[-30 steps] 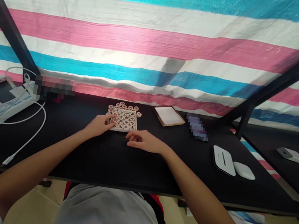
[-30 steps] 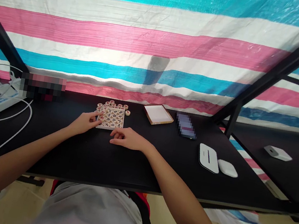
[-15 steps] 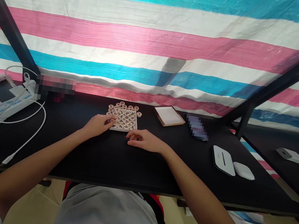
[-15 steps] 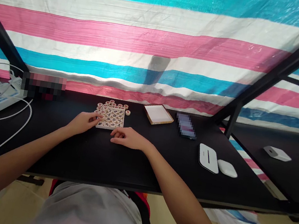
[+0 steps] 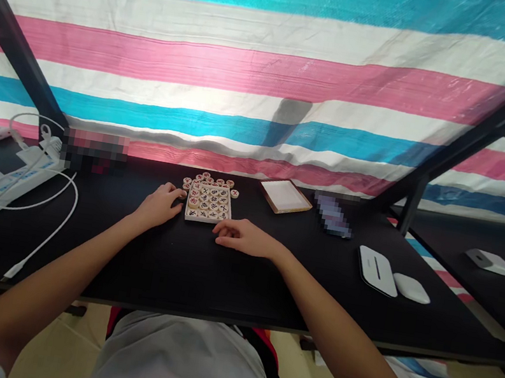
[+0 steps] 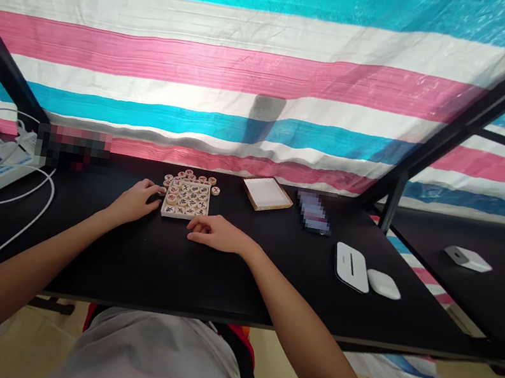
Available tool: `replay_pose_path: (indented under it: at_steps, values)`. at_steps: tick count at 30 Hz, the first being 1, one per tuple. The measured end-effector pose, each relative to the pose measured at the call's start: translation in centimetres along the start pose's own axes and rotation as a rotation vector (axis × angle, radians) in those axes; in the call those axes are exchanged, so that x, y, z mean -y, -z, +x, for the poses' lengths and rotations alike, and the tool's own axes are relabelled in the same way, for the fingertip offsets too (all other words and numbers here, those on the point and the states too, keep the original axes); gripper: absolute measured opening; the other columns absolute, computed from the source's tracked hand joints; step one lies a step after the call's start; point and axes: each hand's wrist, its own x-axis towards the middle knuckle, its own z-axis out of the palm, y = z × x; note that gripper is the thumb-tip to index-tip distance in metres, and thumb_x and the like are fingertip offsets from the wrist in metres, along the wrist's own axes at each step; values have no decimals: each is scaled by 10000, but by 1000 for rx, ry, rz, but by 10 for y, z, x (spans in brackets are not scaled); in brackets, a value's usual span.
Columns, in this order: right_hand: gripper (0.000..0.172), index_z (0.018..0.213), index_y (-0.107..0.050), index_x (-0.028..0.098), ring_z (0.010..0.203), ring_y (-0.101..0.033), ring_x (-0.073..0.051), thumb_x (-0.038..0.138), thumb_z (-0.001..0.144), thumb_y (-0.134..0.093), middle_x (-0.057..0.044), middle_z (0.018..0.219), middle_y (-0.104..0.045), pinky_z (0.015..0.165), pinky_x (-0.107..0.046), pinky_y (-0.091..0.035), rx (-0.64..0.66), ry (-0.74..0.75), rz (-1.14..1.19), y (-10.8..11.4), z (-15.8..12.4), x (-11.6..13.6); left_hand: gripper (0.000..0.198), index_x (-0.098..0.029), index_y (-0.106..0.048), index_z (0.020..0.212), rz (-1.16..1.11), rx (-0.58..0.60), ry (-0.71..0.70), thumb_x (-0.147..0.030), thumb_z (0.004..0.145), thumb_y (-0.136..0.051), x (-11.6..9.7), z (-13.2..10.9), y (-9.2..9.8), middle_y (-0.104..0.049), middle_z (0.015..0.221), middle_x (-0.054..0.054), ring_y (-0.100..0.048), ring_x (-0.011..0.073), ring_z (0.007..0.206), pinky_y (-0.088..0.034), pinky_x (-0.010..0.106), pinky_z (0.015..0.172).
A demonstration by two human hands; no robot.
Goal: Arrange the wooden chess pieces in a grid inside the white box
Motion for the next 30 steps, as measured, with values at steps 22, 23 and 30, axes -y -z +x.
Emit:
replay_pose_path:
  at_steps: [22,23,30]
  values:
    - [268,964,-643,173,721,-593,-144,382,801,-604,-18,780,-647,655,-244,-462,-21,18,-40,-3,1,-3,223,-179,-635,700,-472,412,-358,-399,724,-658,-29,-21,21,-577,696,-9,-503,108,605,-364,210,545]
    - [269,962,-644,172,716,-593,-144,381,798,-608,-17,776,-647,650,-244,-462,-21,18,-37,-3,1,-3,208,-179,-647,744,-483,382,-375,-387,745,-644,-32,-21,18,-586,724,-4,-511,108,620,-377,210,564]
    - [255,951,-656,165,710,-592,-146,362,796,-611,-27,799,-664,649,-250,-466,-17,33,-43,-2,1,2,151,-203,-640,912,-493,243,-477,-316,838,-572,-48,-27,-1,-661,917,8,-551,103,678,-421,205,658]
